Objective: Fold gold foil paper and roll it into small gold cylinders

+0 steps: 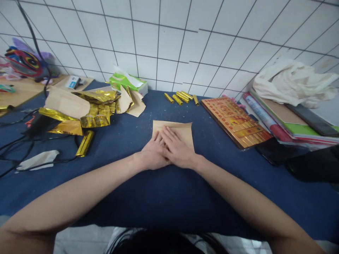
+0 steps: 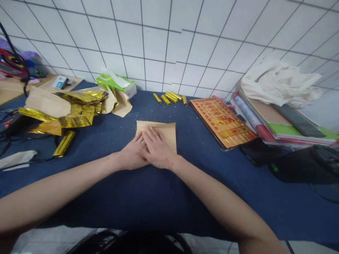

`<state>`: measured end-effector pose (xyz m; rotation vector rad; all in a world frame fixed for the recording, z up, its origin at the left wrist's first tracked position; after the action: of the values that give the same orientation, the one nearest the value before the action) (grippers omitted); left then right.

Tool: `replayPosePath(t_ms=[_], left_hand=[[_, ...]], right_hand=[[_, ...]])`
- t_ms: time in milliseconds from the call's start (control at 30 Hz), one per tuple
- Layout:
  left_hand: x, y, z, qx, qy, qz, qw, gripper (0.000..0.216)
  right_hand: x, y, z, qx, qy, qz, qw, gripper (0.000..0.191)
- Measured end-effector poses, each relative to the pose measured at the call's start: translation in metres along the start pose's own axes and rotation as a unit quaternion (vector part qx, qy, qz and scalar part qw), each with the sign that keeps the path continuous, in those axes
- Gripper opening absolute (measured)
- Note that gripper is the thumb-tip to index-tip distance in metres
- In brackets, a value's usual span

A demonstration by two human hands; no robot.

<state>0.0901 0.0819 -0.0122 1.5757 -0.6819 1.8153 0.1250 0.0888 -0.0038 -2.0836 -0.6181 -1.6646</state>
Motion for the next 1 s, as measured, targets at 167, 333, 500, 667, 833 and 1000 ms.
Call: replayPosePath(t_ms=[167,333,500,667,833,1000], left_hand=[[0.001,0.0,-0.001,0.014,0.007,0.0,1.0,0.09],[0.002,0.004,-0.004,0.009,-0.004,0.005,1.0,0.089],[0.01,0.013,-0.009,0.005,-0.024,0.018,1.0,0.08],[0.027,0.019,-0.005,-0.006,-0.029,0.026,0.999,0.071],[0.035,0.022,0.003,-0.031,-0.021,0.019,0.999,0.026],[0.036,0.03,0.0,-0.036,-0.038,0.029,0.998,0.024]], right_hand=[[-0.004,-0.002,0.054,-0.1,0.029,-0.022,0.994,0.078],[0.001,0.001,0.094,-0.171,0.055,-0.019,0.984,0.072],[0.018,0.017,0.118,-0.246,0.008,0.004,0.969,0.069],[0.062,0.044,0.087,-0.159,-0.06,0.133,0.976,0.064],[0.051,0.059,0.038,-0.006,0.042,0.114,0.993,0.042],[0.04,0.065,0.031,0.022,0.078,0.163,0.983,0.017]])
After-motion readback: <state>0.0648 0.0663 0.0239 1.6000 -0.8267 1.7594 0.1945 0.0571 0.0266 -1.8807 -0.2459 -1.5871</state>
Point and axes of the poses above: each hand's wrist, its own y-axis away from the middle knuckle, its own x-axis out of the back of the hand, z = x × y, the point moved 8 cm from there along -y, towards the middle knuckle, and after that the axes turned 3 degrees about y, right-handed, at the moved point
